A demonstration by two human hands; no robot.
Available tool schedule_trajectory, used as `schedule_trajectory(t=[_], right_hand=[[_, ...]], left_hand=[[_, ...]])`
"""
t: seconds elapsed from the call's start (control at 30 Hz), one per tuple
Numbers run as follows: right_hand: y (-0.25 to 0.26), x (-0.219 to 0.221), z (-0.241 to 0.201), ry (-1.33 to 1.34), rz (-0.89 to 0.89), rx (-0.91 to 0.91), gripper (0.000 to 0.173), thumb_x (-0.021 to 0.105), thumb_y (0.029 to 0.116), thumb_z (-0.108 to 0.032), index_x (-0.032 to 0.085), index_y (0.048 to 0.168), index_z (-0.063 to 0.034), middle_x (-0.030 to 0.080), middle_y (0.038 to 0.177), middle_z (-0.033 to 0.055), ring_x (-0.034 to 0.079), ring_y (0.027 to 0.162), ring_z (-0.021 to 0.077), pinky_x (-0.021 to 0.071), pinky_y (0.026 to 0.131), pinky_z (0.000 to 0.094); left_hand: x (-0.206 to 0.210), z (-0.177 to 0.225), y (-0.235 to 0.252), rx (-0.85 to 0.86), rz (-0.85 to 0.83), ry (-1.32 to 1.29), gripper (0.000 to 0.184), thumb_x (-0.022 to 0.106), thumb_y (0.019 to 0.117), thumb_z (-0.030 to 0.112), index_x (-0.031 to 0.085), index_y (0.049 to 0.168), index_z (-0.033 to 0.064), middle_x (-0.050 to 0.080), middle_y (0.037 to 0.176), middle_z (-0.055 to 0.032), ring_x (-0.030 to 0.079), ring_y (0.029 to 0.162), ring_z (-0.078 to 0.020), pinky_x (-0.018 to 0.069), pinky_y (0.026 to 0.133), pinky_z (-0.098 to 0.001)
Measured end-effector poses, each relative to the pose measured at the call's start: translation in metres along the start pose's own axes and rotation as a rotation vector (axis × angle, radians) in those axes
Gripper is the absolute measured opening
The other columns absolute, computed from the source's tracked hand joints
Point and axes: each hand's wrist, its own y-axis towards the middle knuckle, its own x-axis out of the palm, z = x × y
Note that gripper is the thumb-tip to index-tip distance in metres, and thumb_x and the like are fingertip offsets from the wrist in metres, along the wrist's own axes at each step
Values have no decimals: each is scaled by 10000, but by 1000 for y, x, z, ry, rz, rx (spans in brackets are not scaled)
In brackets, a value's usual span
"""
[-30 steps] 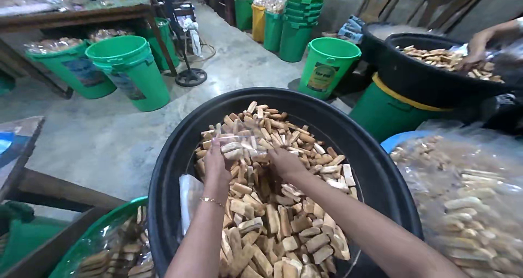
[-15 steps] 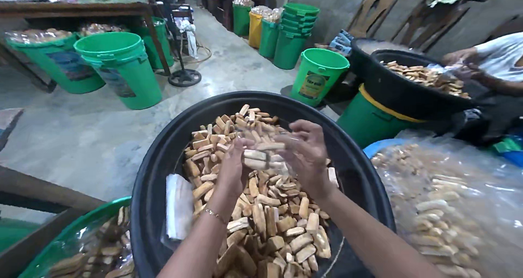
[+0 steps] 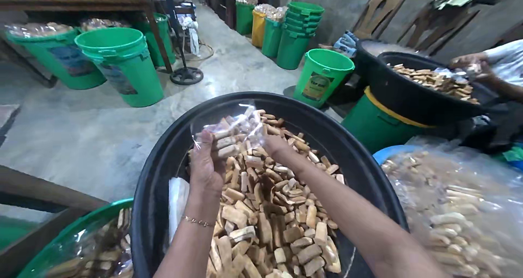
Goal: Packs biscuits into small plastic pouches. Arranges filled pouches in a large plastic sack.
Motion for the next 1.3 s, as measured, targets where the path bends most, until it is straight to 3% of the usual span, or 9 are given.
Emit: schedule_trajectory(t=[0.23, 0.37, 0.47, 0.53, 0.63, 0.83, 0.97, 1.17, 1.3], right_hand=[[-2, 18, -4, 58, 11, 118, 393, 452, 1088, -190, 561, 1442, -60, 597, 1386, 255, 561, 1310, 421, 418, 1095, 588], [-55, -6, 18, 436, 255, -51, 343, 415, 1100, -119, 621, 1344, 5, 683, 1115, 212, 689, 910, 250, 561, 869, 396], [-97, -11, 34, 705, 525, -271, 256, 472, 1069, -103, 673, 1154, 30, 699, 959, 58, 675, 816, 65, 583, 798, 254], [-122, -12, 31, 834, 686, -332, 139, 552, 1012, -52, 628, 1115, 5, 682, 951, 14, 677, 818, 55, 597, 775, 253], [-153, -14, 13, 956, 788, -355, 361, 585, 956, -24, 503, 1308, -30, 681, 1019, -12, 705, 877, 65, 617, 819, 264], [-139, 8, 0, 459, 1136, -563, 157, 693, 965, -251, 690, 1034, -111, 610, 1238, 54, 590, 1155, 67, 525, 964, 238], [-131, -9, -5, 448, 1043, -683, 120, 710, 951, -252, 769, 1019, -173, 513, 1458, 117, 494, 1372, 166, 500, 1073, 309], [-116, -32, -19, 349, 723, -779, 262, 608, 968, -33, 739, 1196, -24, 703, 1129, 107, 669, 1044, 131, 556, 921, 267], [-96, -34, -35, 287, 592, -800, 333, 583, 990, -15, 694, 1304, -36, 725, 1228, 121, 707, 1085, 187, 562, 954, 347]], left_hand=[[0, -1, -1, -34, 58, 30, 257, 345, 1117, 217, 558, 1168, 82, 685, 901, -32, 693, 731, -102, 597, 640, -241], [0, -1, 0, -50, 121, 14, 228, 380, 1111, 218, 556, 1164, 83, 681, 915, -39, 689, 743, -116, 589, 637, -254], [3, -4, -3, -70, 85, 12, 247, 378, 1112, 245, 568, 1171, 100, 687, 915, -21, 698, 762, -105, 599, 657, -248], [7, -10, -11, -91, 35, 28, 266, 361, 1115, 246, 581, 1161, 103, 700, 877, -17, 703, 737, -101, 600, 645, -243], [15, -18, -26, -133, -58, 27, 277, 333, 1119, 215, 564, 1187, 77, 700, 873, -30, 710, 746, -113, 613, 673, -257], [20, -33, -47, -212, -400, 29, 278, 317, 1104, 165, 541, 1198, 30, 726, 921, -64, 727, 808, -135, 620, 750, -284], [17, -27, -48, -183, -509, 19, 255, 361, 1093, 182, 538, 1202, 34, 734, 965, -54, 731, 874, -135, 617, 808, -292], [16, -18, -43, -66, -390, 60, 271, 342, 1095, 188, 585, 1125, 73, 718, 906, -20, 716, 841, -112, 614, 800, -289], [5, -14, -26, 38, -247, 58, 311, 336, 1108, 240, 619, 1155, 123, 719, 923, -6, 714, 824, -106, 618, 748, -285]])
